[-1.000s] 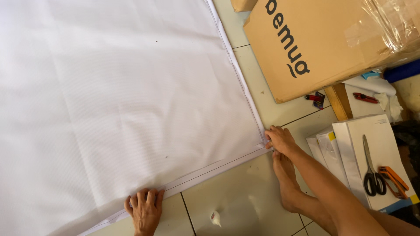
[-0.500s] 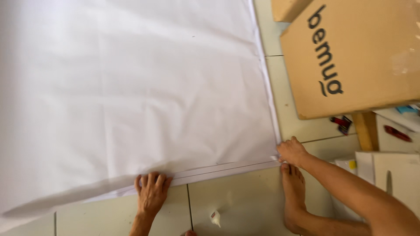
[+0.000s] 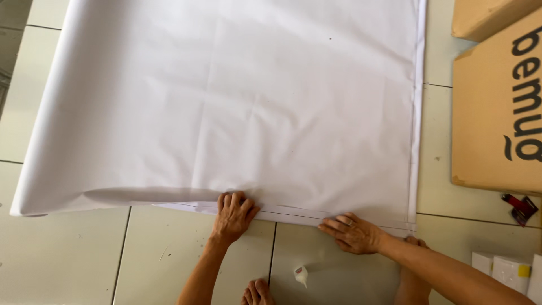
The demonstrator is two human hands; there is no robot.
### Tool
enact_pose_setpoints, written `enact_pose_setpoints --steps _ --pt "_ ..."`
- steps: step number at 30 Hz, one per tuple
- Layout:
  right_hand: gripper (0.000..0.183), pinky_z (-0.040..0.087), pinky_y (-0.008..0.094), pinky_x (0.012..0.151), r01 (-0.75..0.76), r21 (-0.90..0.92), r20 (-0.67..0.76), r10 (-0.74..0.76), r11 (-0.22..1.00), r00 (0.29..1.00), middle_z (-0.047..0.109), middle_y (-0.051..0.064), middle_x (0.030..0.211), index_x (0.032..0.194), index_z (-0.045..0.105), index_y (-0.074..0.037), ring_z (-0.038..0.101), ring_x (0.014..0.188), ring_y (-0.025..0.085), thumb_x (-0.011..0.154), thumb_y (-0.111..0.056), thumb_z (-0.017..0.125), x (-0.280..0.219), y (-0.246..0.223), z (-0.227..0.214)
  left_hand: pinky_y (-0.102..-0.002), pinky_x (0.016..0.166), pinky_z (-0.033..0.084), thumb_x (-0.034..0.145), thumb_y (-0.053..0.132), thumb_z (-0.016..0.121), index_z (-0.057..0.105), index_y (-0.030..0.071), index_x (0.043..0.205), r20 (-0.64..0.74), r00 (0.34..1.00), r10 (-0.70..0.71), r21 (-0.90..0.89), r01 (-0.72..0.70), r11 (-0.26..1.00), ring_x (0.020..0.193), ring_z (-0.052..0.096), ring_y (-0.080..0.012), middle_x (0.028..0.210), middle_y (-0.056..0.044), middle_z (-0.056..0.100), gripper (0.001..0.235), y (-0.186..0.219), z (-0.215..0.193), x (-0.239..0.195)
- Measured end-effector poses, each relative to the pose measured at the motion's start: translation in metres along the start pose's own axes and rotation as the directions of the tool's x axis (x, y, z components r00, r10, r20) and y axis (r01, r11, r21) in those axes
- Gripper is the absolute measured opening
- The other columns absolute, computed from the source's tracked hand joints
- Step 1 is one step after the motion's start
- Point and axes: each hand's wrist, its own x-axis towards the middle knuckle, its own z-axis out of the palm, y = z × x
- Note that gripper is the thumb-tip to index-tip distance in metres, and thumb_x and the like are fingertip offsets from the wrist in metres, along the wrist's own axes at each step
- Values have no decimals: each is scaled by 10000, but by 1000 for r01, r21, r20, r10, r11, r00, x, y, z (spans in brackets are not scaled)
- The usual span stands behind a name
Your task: The person folds a large white sheet of fabric on a tiled floor. They smooth the material with their hands and fold the edges inward to create a neat, compact rectangular shape.
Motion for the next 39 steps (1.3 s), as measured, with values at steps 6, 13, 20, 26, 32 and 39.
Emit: enact_pose_setpoints --steps 6,13,20,26,32,39 --pt "685 413 405 953 -12 54 83 8 998 997 449 37 1519 1580 386 -97 468 1079 242 955 -342 520 82 -21 17 -491 932 418 1033 406 574 626 153 906 -32 999 33 16 -32 999 822 514 -301 1006 -90 542 287 4 -15 6" --pt "682 466 424 915 -54 77 -112 62 996 992 485 52 1391 1528 487 -162 470 1076 275 896 -413 531 156 -44 74 -474 1162 356 1066 492 440 586 205 1026 64 994 86 53 -90 995 1048 598 -281 1105 -63 533 324 -25 21 -20" --pt "638 464 421 952 -4 24 -165 8 1000 986 500 53 1381 1470 543 -146 476 1094 276 891 -412 519 191 -49 81 -521 1204 258 1051 575 386 556 249 1010 94 995 -30 180 13 984 1150 519 -274 1130 -27 482 370 -31 7 -31" --pt "633 491 399 896 -19 -15 -131 17 1000 991 483 51 1330 1545 477 -163 483 1042 262 954 -381 536 132 -33 51 -538 1228 225 1049 575 376 546 264 1025 143 987 -67 149 46 988 1215 485 -264 1157 -10 472 355 -32 3 -31" --pt "600 427 385 967 74 -122 129 -58 990 990 456 26 1385 1606 328 -72 471 1064 230 1032 -218 424 1 -5 25 -614 1189 287 1039 376 492 647 185 1043 57 998 37 59 -40 997 1025 556 -341 1172 -99 551 246 -26 -20 -19" --pt "738 438 443 976 60 -198 349 13 978 937 455 60 1482 1608 279 -40 525 1140 293 885 -93 417 -128 6 -5 -619 1179 309 1005 391 534 681 216 1006 40 999 34 79 -37 996 1081 563 -318 1153 -79 564 228 -24 -22 -17"
